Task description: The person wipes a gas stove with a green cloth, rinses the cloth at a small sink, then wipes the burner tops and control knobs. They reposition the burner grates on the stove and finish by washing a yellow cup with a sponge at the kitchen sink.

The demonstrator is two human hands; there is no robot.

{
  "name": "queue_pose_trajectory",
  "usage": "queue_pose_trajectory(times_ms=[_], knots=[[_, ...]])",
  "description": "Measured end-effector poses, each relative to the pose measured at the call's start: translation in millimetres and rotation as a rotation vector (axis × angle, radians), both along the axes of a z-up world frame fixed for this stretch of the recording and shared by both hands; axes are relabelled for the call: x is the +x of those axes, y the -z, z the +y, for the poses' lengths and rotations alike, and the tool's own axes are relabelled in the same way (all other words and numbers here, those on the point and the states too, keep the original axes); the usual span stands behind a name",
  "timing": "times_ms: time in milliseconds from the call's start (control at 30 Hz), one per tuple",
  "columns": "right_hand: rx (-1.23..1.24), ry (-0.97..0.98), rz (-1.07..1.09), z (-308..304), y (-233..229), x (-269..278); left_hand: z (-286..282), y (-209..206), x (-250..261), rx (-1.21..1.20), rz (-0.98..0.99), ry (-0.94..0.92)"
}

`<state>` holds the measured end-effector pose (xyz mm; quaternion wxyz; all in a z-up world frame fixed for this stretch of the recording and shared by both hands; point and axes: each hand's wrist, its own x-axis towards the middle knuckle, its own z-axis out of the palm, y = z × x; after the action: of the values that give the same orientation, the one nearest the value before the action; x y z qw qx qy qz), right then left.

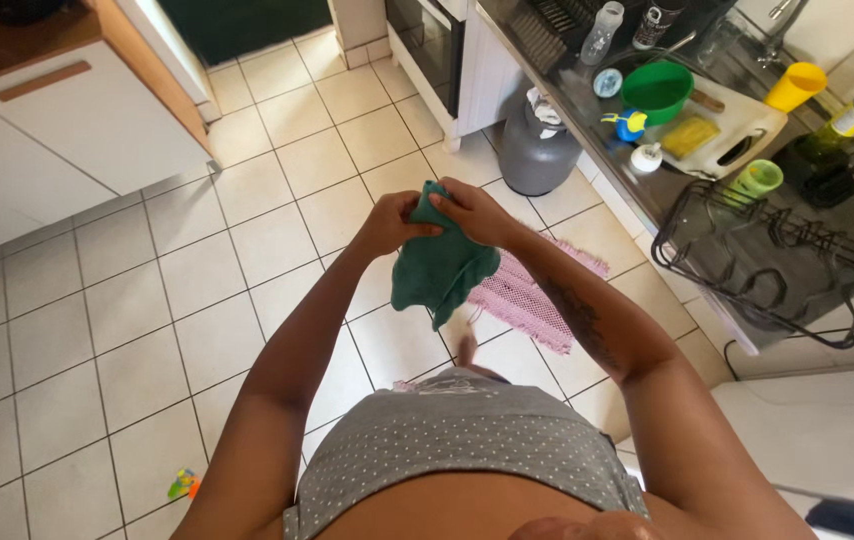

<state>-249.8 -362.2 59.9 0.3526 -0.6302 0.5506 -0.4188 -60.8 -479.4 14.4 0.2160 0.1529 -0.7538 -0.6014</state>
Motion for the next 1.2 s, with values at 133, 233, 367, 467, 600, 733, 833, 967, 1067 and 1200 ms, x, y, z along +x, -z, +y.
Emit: queue_pose_trajectory(times_ms=[133,233,367,467,600,733,833,967,1067,1200], knots=[[0.154,0.001,0.155,-51.1,10.3,-44.4,-59.4,29.2,-35.9,-0.015,-0.047,-0.037],[0.125,-0.137,0.08,-106.7,16.5,-89.4,-119.9,46.3,-75.6,-0.038,-0.129,-0.101],[0.169,-0.098,0.068,-204.3,9.5,-150.2,-218.2,41.3,-134.3,0.123,0.064,0.004],[0.154,-0.127,0.029,-271.1,2.7,-187.3,-279.9,32.2,-166.8,0.089,0.078,-0.04],[0.143,-0.103,0.029,-364.8,-9.4,-231.6,-359.5,19.8,-205.4,0.095,0.162,-0.108],[0.084,-0.089,0.089,-452.1,-4.1,-248.5,-437.1,25.0,-227.2,0.099,0.257,-0.12],[0.093,-0.064,-0.011,-521.0,3.4,-256.5,-508.3,32.0,-238.6,0.108,0.24,-0.155],[0.159,-0.021,-0.069,-606.4,1.2,-266.9,-613.1,29.3,-253.4,0.135,0.185,-0.049],[0.168,-0.004,-0.066,-663.6,-7.3,-285.1,-685.7,19.6,-275.2,0.089,0.109,0.0],[0.142,-0.03,-0.007,-737.9,-11.3,-332.6,-783.8,7.3,-312.7,-0.135,-0.069,-0.07]])
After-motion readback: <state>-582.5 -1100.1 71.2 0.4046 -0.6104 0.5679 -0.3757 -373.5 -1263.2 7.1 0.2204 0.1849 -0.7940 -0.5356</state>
